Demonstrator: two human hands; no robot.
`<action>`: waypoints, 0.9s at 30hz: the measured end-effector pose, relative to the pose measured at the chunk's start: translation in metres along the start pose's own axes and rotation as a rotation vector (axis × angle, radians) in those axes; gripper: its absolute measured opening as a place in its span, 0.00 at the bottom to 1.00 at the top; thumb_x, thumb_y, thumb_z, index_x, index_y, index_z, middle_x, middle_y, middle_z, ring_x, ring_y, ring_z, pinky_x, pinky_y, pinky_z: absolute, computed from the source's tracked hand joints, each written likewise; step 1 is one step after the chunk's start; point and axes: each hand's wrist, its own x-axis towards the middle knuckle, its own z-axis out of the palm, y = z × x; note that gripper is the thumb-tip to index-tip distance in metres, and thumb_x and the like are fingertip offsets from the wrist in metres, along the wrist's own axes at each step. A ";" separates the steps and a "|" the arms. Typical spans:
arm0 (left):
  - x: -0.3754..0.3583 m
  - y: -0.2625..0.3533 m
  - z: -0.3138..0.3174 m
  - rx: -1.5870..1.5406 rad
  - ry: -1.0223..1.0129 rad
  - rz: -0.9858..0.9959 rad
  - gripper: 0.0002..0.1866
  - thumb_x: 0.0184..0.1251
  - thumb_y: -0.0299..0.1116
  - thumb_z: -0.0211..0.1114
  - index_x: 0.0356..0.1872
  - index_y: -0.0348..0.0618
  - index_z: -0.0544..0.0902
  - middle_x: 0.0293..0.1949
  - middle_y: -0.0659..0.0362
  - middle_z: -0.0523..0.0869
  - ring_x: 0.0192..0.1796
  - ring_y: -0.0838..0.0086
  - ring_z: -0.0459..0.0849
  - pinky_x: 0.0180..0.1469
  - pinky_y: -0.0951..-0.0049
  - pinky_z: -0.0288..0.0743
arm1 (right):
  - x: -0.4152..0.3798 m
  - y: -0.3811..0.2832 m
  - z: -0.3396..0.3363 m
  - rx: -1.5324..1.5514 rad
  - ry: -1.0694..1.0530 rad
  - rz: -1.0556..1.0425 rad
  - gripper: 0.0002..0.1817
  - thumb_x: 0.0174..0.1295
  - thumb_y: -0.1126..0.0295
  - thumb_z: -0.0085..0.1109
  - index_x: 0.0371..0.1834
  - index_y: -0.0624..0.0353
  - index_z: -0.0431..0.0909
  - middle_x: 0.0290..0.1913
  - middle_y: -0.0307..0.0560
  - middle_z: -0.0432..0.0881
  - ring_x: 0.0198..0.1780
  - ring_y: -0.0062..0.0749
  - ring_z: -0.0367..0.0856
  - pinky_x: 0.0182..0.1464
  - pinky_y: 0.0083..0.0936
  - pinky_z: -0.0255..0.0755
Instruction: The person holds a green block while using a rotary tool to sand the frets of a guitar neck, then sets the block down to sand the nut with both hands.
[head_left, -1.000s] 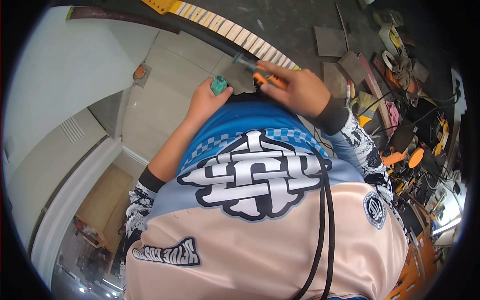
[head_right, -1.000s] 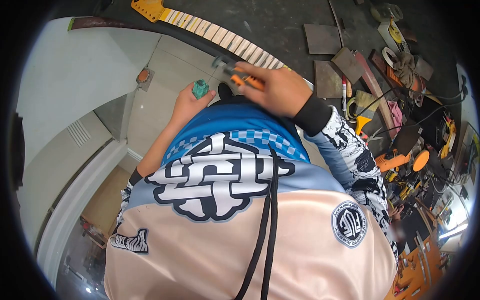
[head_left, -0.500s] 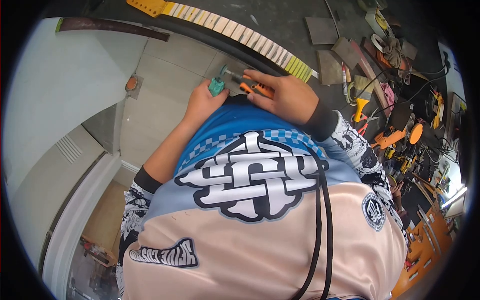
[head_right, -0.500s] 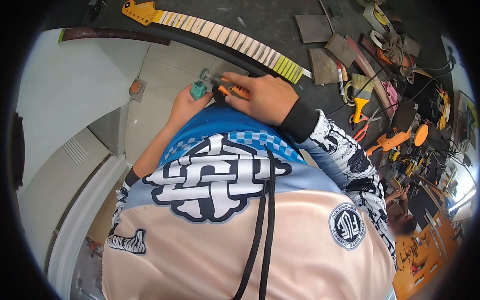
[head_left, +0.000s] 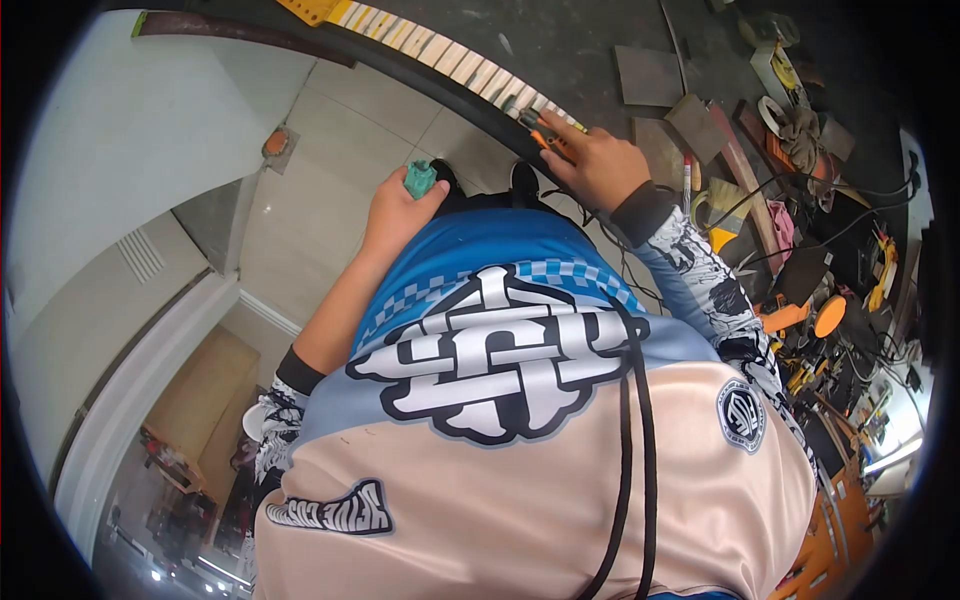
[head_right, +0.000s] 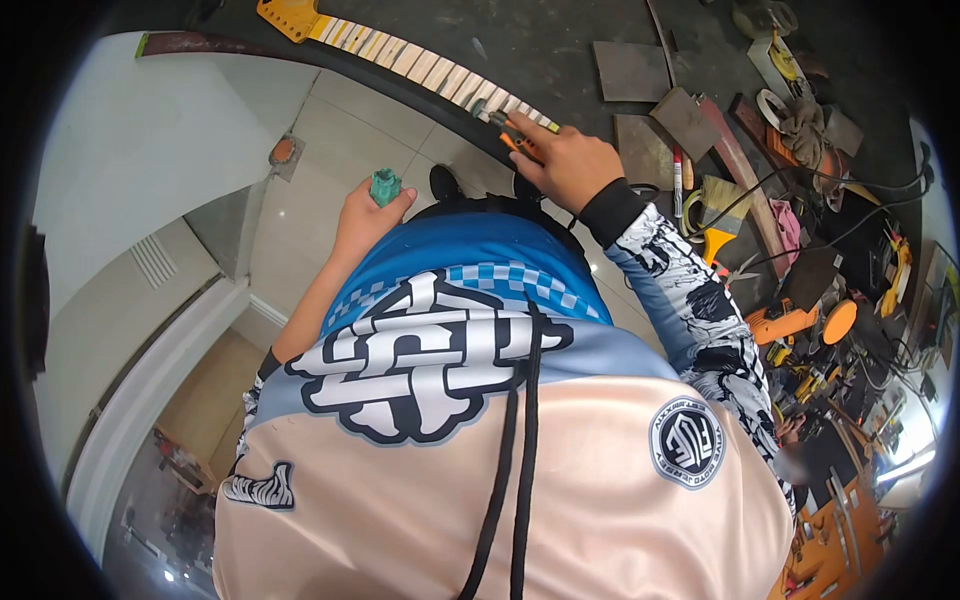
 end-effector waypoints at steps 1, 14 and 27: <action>-0.003 0.002 0.003 -0.007 0.003 -0.025 0.19 0.64 0.46 0.75 0.36 0.37 0.83 0.24 0.56 0.85 0.27 0.70 0.84 0.34 0.69 0.76 | 0.001 0.000 0.000 0.011 -0.010 -0.023 0.30 0.68 0.45 0.62 0.75 0.27 0.73 0.32 0.56 0.85 0.30 0.53 0.88 0.34 0.44 0.84; -0.018 0.030 0.018 -0.033 0.051 -0.124 0.23 0.62 0.48 0.76 0.38 0.35 0.84 0.27 0.51 0.87 0.31 0.62 0.86 0.37 0.63 0.78 | 0.026 0.046 -0.005 0.032 0.028 0.050 0.29 0.70 0.45 0.58 0.74 0.32 0.73 0.34 0.58 0.88 0.36 0.55 0.89 0.40 0.48 0.84; -0.016 0.039 0.024 -0.448 -0.145 -0.270 0.11 0.71 0.35 0.71 0.33 0.42 0.80 0.23 0.65 0.81 0.24 0.82 0.77 0.28 0.78 0.69 | 0.010 -0.029 -0.055 0.548 -0.289 -0.171 0.30 0.68 0.46 0.61 0.70 0.46 0.78 0.41 0.59 0.90 0.45 0.58 0.89 0.53 0.45 0.82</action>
